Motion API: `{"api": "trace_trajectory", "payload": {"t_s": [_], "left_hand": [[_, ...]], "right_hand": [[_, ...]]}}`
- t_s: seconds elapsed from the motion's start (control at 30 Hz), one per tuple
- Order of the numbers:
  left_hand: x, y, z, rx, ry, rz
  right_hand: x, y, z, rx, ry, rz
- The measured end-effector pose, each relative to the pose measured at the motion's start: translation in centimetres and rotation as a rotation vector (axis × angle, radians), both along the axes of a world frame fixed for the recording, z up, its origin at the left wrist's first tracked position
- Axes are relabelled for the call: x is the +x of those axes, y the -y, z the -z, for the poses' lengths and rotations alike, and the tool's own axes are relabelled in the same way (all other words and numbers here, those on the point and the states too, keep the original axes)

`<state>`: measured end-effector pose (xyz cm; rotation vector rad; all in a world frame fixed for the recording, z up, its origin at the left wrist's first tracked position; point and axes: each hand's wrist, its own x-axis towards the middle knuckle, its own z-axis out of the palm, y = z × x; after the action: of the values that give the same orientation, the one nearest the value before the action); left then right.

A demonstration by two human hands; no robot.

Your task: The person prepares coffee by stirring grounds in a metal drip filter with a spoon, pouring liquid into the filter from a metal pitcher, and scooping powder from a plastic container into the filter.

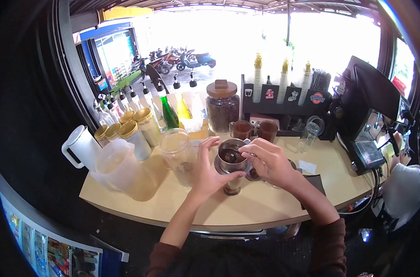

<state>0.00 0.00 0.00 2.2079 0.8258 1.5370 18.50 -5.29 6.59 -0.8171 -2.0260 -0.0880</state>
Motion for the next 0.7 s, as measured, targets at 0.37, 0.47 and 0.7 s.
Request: {"api": "trace_trajectory", "payload": {"t_s": [0.37, 0.47, 0.7], "left_hand": [[0.1, 0.2, -0.2, -0.390, 0.081, 0.105], [0.0, 0.0, 0.0, -0.334, 0.067, 0.089], [0.0, 0.1, 0.1, -0.329, 0.076, 0.078]], "right_hand": [[0.7, -0.8, -1.4, 0.094, 0.227, 0.070], [0.2, -1.1, -1.2, 0.116, 0.266, 0.023], [-0.2, -1.0, -1.6, 0.120, 0.313, 0.117]]}}
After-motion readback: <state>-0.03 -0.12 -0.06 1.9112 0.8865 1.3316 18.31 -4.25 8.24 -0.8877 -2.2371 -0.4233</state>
